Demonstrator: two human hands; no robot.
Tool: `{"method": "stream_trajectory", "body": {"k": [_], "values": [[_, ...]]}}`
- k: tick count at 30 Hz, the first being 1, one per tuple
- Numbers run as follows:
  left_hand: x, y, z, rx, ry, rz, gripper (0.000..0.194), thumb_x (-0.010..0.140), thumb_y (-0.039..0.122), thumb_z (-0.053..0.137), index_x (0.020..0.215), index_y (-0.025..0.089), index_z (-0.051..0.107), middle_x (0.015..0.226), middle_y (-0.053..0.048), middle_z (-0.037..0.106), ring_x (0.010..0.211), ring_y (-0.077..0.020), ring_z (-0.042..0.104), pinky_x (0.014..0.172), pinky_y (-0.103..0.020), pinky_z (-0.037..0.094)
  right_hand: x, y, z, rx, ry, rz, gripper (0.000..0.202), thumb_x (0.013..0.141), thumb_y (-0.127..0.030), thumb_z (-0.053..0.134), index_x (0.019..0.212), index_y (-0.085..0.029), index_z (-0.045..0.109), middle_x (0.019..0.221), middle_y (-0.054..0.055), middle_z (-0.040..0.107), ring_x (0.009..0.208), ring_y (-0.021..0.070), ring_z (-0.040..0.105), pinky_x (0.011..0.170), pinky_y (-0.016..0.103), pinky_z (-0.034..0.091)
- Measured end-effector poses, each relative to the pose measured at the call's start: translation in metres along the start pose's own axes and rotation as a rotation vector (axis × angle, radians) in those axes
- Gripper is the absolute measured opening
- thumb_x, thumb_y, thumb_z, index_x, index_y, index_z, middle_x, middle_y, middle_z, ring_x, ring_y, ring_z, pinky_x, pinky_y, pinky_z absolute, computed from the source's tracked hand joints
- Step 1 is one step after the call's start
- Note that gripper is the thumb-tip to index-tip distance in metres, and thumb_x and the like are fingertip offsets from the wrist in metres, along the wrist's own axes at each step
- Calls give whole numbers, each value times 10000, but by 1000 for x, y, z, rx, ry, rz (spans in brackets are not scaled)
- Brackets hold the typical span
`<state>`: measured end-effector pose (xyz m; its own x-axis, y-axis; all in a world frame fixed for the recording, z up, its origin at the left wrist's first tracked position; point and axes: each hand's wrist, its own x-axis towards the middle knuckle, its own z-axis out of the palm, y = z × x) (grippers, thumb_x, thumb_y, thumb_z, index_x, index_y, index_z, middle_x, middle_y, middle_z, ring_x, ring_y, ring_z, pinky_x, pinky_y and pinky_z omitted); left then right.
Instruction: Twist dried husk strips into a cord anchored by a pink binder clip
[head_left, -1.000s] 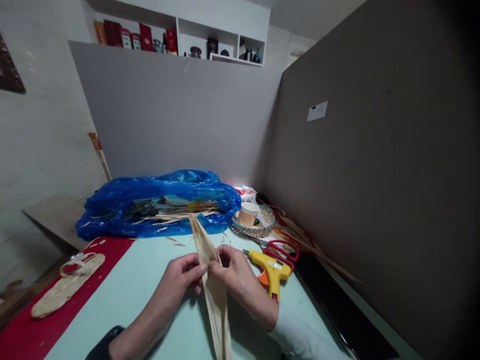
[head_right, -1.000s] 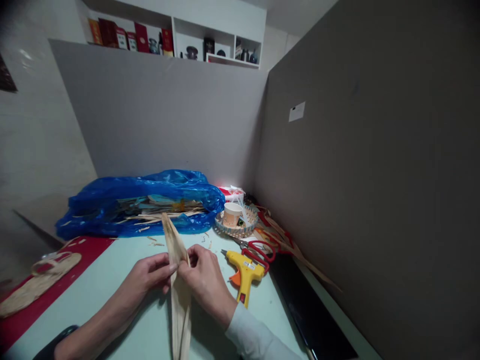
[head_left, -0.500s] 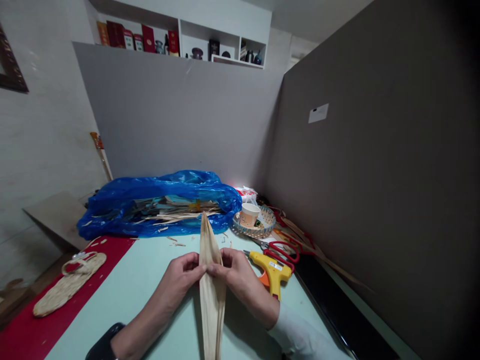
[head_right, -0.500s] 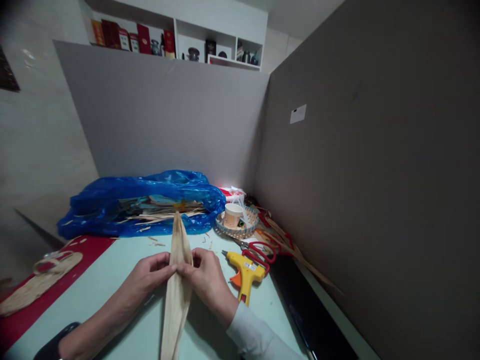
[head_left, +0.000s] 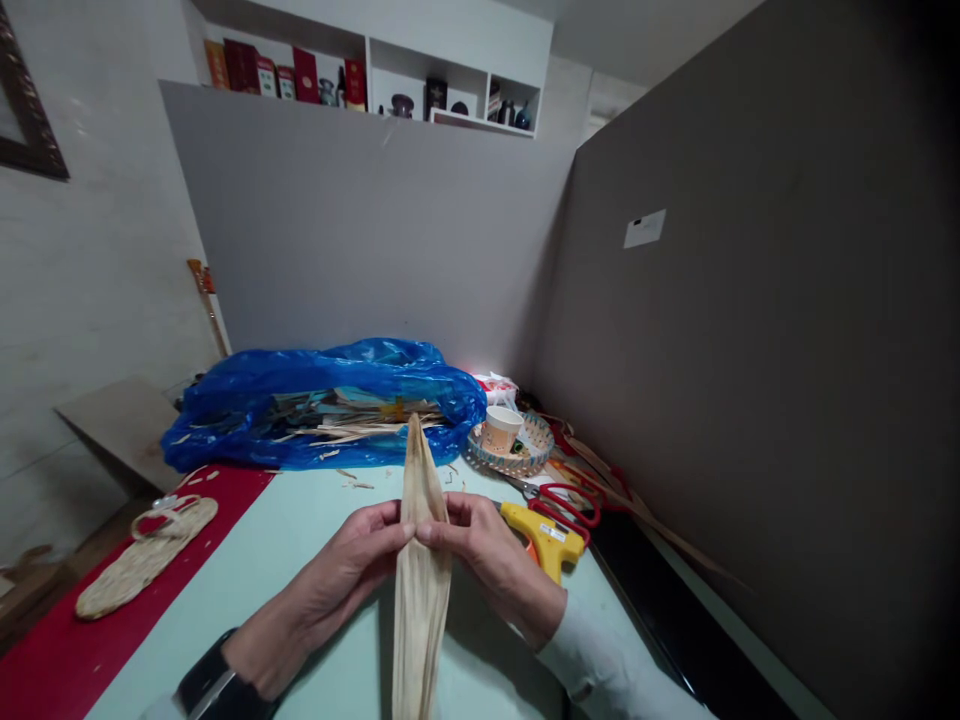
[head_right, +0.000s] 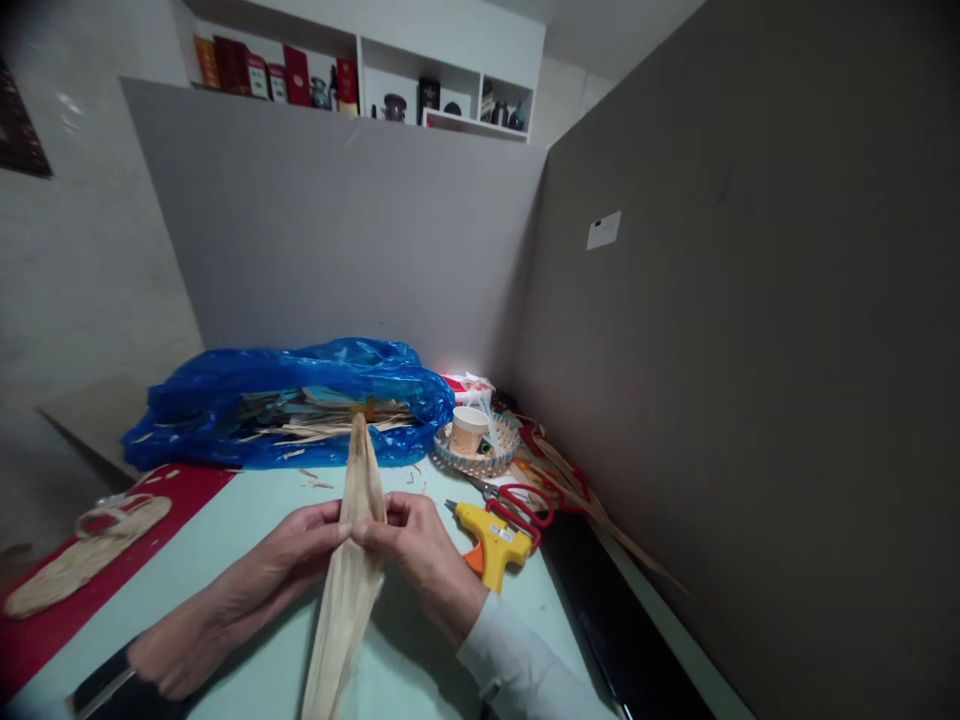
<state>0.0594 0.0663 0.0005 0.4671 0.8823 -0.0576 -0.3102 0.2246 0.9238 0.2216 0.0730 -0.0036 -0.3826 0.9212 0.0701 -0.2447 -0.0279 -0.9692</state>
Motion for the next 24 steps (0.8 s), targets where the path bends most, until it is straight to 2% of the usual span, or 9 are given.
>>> {"method": "stream_trajectory", "body": {"k": [6, 10, 14, 18, 21, 24], "values": [[0, -3, -8, -3, -23, 13, 376, 787, 207, 698, 1143, 85, 684, 1044, -174, 736, 935, -279, 677, 857, -365, 500, 0, 0, 1, 49, -48, 0, 266, 657, -265, 719, 860, -93, 708, 728, 37, 647, 689, 157, 559, 677, 263, 412], [3, -6, -14, 23, 26, 15, 335, 720, 217, 766, 1035, 106, 734, 964, -150, 758, 872, -259, 691, 809, -331, 505, 2, 4, 2, -54, 49, -16, 190, 626, -223, 674, 771, -100, 660, 708, 17, 612, 671, 149, 536, 651, 254, 392], [6, -11, -15, 52, 83, 16, 341, 680, 253, 781, 991, 116, 745, 911, -134, 767, 843, -271, 692, 790, -347, 508, 6, 12, 3, -158, 124, -61, 185, 617, -253, 679, 726, -116, 620, 688, 12, 596, 687, 174, 553, 656, 270, 408], [9, -12, -13, 231, 158, 79, 362, 679, 275, 763, 1005, 118, 740, 912, -120, 768, 848, -278, 683, 796, -354, 504, 7, 16, 4, -166, 137, -50, 226, 604, -279, 693, 751, -117, 633, 718, 30, 623, 707, 193, 564, 649, 277, 410], [8, -9, -9, 356, 131, 167, 329, 696, 290, 753, 986, 135, 750, 938, -111, 767, 875, -283, 671, 827, -359, 489, 4, 14, 7, -144, 159, -25, 208, 587, -243, 687, 760, -132, 657, 755, 37, 640, 760, 212, 572, 679, 286, 418], [6, -4, -5, 357, 81, 194, 328, 698, 325, 756, 975, 149, 756, 948, -109, 766, 881, -285, 665, 844, -361, 473, 0, 10, 8, -81, 183, 26, 208, 568, -188, 680, 774, -166, 693, 786, 28, 656, 803, 215, 570, 701, 281, 418]]}}
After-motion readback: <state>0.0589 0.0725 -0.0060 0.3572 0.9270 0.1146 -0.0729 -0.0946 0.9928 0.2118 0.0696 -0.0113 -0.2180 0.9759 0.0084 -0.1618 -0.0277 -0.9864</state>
